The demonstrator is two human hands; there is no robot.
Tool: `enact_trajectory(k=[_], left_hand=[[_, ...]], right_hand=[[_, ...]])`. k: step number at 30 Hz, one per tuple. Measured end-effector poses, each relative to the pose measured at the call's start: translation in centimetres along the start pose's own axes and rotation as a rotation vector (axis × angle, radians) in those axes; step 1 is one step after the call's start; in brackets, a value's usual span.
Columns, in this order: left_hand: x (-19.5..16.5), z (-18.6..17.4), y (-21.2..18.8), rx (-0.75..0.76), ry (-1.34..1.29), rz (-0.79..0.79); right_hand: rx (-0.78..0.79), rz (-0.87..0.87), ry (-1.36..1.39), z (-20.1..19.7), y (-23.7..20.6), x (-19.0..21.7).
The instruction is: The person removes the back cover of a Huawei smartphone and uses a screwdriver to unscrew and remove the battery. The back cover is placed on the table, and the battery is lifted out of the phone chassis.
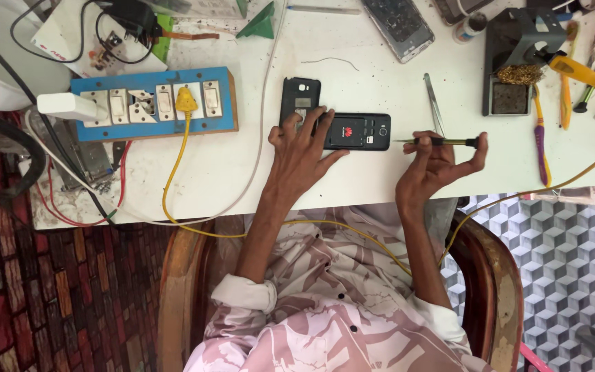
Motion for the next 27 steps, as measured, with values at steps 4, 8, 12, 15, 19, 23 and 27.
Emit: enact_trajectory(k=[4, 8, 12, 15, 19, 23, 27], left_hand=[[-0.1, -0.1, 0.0, -0.012, -0.010, 0.016], [0.2, -0.2, 0.2, -0.006, -0.033, -0.011], [0.3, -0.3, 0.2, -0.008, -0.057, -0.045], [0.3, -0.4, 0.4, 0.022, -0.102, -0.071], [0.1, -0.9, 0.6, 0.004, -0.080, -0.062], [-0.1, -1.3, 0.6, 0.009, -0.081, -0.029], [-0.2, -1.6, 0.4, 0.003, -0.110, 0.016]], right_hand=[[0.124, -0.079, -0.163, 0.5, -0.2, 0.8], [0.091, -0.046, -0.254, 0.5, -0.1, 1.2], [0.139, -0.073, -0.257, 0.9, -0.3, 1.6], [0.193, -0.122, -0.290, 1.4, -0.4, 1.7], [0.206, -0.199, -0.328, 1.6, -0.4, 1.8], [0.205, -0.204, -0.351, 1.5, -0.6, 1.3], [0.109, -0.111, -0.236, 0.6, -0.7, 0.5]])
Point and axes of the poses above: each hand's wrist, its own y-axis towards the middle knuckle, its own z-axis out of the palm, x = y × z, the point moved 5 cm from there along y, towards the middle knuckle, and after that the axes turned 4 degrees about y, right-handed, at the moved point
